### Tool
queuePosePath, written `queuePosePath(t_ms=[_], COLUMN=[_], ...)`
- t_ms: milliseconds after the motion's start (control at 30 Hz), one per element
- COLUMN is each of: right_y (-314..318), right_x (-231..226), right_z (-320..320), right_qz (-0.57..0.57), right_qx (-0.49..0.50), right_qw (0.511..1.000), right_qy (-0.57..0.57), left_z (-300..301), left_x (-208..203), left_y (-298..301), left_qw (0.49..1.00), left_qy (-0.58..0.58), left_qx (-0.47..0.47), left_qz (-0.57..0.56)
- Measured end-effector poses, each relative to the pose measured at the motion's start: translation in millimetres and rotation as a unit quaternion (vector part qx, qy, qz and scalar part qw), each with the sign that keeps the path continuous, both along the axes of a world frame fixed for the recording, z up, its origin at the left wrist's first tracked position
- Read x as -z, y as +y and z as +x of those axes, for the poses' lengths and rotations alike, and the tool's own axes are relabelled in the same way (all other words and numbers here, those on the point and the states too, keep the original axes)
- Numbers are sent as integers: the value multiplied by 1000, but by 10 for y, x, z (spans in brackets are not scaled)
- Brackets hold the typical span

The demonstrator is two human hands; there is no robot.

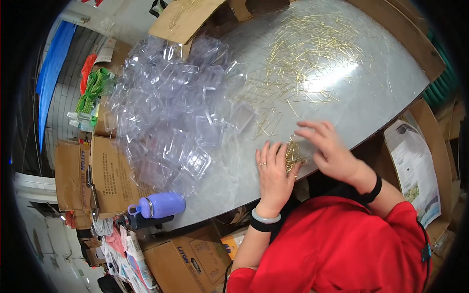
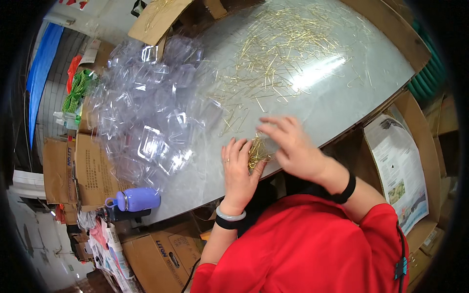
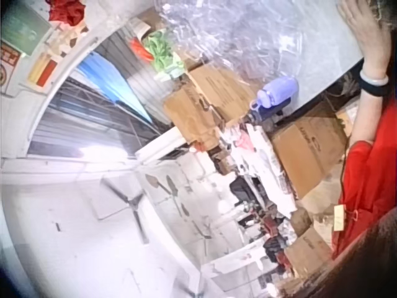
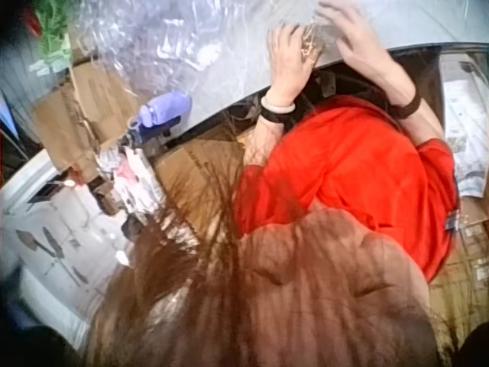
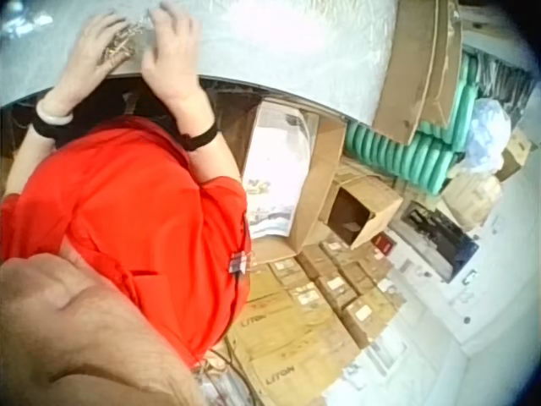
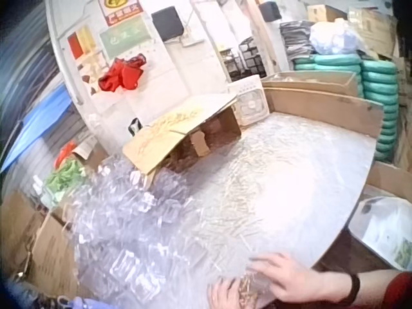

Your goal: Gathering small gold-colored metal pins and placing them into a plastic container and then a cardboard box.

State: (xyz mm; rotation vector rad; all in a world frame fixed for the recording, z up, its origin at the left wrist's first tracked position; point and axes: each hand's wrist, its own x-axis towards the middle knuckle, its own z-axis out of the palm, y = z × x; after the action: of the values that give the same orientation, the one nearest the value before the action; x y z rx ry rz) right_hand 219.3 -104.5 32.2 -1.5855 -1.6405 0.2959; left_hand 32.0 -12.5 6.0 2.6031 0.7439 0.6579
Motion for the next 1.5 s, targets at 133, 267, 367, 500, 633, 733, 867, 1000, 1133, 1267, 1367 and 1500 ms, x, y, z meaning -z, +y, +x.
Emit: queuePosePath(t_ms=[133, 267, 367, 500, 633, 733, 867, 1000, 1133, 1267, 1367, 1500], right_y=[87, 220, 245, 215, 310, 321, 297, 251, 290, 322, 262, 152], right_x=[-6, 50, 100, -13, 85, 249, 227, -1, 141, 298, 152, 109], right_z=[231, 223, 243, 179, 57, 25, 12, 9, -23, 64, 54, -19], right_qz=[-13, -62, -81, 39, 63, 21, 38, 59, 36, 10, 37, 8], right_qx=[-106, -143, -114, -91, -153, -164, -135, -116, -121, -180, -133, -29], right_qw=[990, 983, 989, 990, 977, 983, 989, 990, 987, 980, 985, 990], right_qy=[-89, -97, -50, -99, -136, -77, -45, -54, -104, -81, -102, -141], left_z=[9, -48, -115, -226, -328, -356, -302, -307, -340, -286, -266, -215], left_x=[6, 35, -73, -366, -447, -410, -404, -350, -388, -308, -235, -147], left_y=[2, 72, 103, 120, 163, 180, 142, 59, 63, 95, 106, 110], left_qw=[999, 998, 996, 998, 992, 986, 970, 948, 994, 991, 989, 999], left_qy=[-33, -49, -39, 31, 110, 108, 43, -114, 4, 63, 66, 1], left_qx=[2, 14, 23, 25, -22, -66, -107, -45, -77, -94, -82, -30], left_qz=[-9, -44, -71, -46, -50, -112, -213, -294, -80, -77, -100, -44])
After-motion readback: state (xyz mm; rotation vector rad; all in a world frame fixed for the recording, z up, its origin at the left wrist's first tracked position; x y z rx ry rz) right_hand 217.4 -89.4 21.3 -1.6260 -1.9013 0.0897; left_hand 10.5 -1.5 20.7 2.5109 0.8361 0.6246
